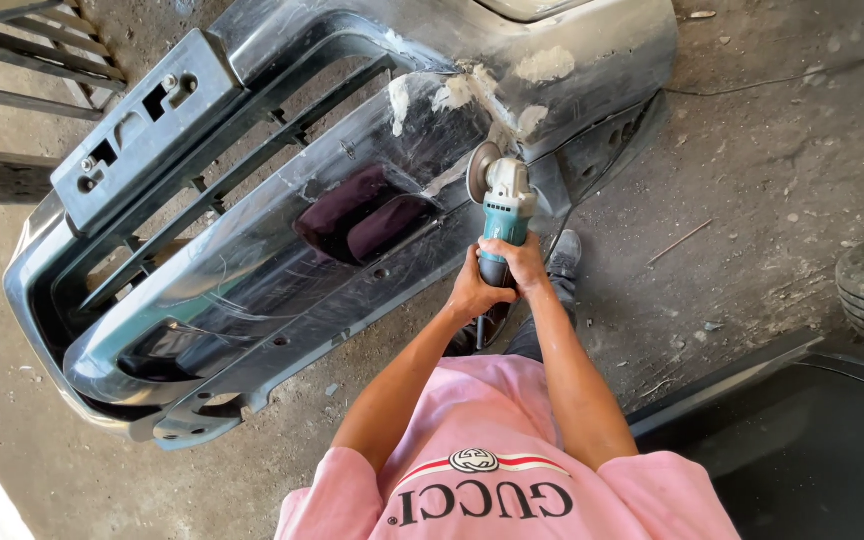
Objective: Grinding and smoothing out repair filler on a car bumper using an angle grinder.
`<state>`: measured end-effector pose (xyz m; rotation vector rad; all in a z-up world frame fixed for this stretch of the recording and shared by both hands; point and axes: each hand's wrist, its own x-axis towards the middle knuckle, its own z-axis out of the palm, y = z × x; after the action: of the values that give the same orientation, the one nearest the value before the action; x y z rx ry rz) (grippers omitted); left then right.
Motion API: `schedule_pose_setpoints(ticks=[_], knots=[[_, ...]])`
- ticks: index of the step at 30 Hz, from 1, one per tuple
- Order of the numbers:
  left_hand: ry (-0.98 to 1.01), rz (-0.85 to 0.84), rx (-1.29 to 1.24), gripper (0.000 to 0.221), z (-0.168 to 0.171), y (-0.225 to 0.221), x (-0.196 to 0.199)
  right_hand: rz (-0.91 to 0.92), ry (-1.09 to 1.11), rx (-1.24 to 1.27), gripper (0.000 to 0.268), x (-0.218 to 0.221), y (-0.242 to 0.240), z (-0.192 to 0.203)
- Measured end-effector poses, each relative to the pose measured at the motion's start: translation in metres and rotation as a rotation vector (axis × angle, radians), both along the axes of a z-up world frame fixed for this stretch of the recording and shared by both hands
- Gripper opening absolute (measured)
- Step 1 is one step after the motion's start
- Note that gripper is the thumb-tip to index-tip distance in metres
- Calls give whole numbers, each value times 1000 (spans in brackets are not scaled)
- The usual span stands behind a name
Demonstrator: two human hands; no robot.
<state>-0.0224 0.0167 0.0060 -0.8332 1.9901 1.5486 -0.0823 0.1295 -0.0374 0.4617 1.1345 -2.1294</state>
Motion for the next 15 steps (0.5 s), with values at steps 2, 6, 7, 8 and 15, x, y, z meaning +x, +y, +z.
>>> schedule_pose_setpoints(ticks=[2, 6, 7, 8, 15], knots=[[-14, -13, -22, 108, 3, -1, 4, 0, -4, -3, 33, 2, -1, 3], [-2, 6, -8, 108, 8, -5, 19, 20, -3, -7, 32, 17, -9, 1], [9, 13, -24, 108, 8, -7, 23, 27, 9, -23, 31, 22, -13, -4], [12, 14, -25, 108, 9, -8, 27, 27, 11, -24, 31, 25, -14, -3], [43, 79, 77, 100, 20, -19, 50, 93, 99, -14, 31, 44, -28, 1]])
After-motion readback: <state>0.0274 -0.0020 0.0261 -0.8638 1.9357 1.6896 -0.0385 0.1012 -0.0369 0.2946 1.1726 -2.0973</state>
